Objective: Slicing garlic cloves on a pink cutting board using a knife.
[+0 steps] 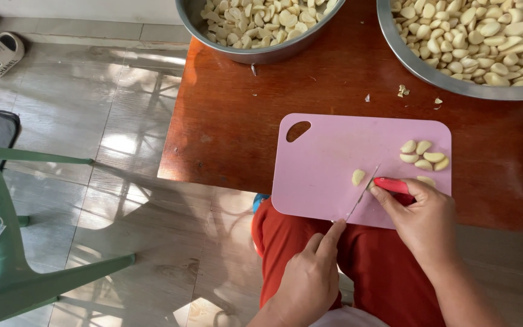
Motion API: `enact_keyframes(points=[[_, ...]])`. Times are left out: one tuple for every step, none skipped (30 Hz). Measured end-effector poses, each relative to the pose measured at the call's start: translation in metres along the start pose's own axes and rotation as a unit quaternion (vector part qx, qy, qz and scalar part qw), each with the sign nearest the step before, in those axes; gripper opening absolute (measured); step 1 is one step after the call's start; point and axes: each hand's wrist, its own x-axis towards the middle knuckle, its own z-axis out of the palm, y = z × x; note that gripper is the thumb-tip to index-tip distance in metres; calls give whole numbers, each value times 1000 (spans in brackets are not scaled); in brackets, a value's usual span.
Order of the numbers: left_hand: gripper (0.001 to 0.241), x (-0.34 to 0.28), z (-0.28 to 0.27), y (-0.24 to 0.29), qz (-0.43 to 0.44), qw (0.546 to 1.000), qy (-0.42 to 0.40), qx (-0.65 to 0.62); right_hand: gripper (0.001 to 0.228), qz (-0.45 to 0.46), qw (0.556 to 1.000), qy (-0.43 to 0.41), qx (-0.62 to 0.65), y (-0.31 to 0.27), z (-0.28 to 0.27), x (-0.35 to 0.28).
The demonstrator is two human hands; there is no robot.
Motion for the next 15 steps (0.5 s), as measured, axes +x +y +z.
enact_keyframes(points=[[63, -2, 1, -3, -4, 1000, 5, 11, 22, -4, 1000, 3, -3, 1, 1, 0], [69, -4, 2, -5, -7, 1000, 10, 23, 23, -8, 1000, 6, -6, 2, 1, 1], [69, -2, 2, -5, -7, 1000, 8, 23, 23, -6, 1000, 6, -6, 3, 1, 1], [69, 0, 2, -6, -11, 1000, 0, 9, 23, -12, 1000, 4, 0, 3, 2, 2], [70, 1, 2, -6, -16, 1000, -9, -5, 23, -18, 1000, 2, 5, 5, 2, 1], [70, 4, 2, -5, -17, 1000, -11, -5, 23, -15, 1000, 1, 4, 2, 1, 1], [60, 8, 3, -4, -9, 1000, 0, -3, 23, -15, 1000, 2, 6, 0, 1, 2], [52, 11, 3, -3, -1, 1000, 11, -1, 23, -14, 1000, 2, 7, -3, 0, 3], [52, 12, 1, -1, -1, 1000, 10, -1, 23, -13, 1000, 2, 7, -2, 1, 3], [58, 12, -2, 0, -4, 1000, 8, -2, 21, -19, 1000, 7, -3, 0, 2, 3], [66, 12, -4, 2, -7, 1000, 4, -3, 20, -24, 1000, 12, -14, 1, 2, 2], [66, 8, -4, 1, -7, 1000, 3, -3, 20, -22, 1000, 12, -13, -1, 2, 2], [69, 5, -3, -1, -35, 999, -18, 12, 21, -18, 1000, 10, -9, -3, 1, 2], [72, 1, -2, -2, -63, 997, -39, 27, 22, -14, 1000, 8, -6, -5, 0, 2], [72, 2, -1, -3, -62, 997, -40, 27, 22, -12, 1000, 9, -5, -3, 1, 3]])
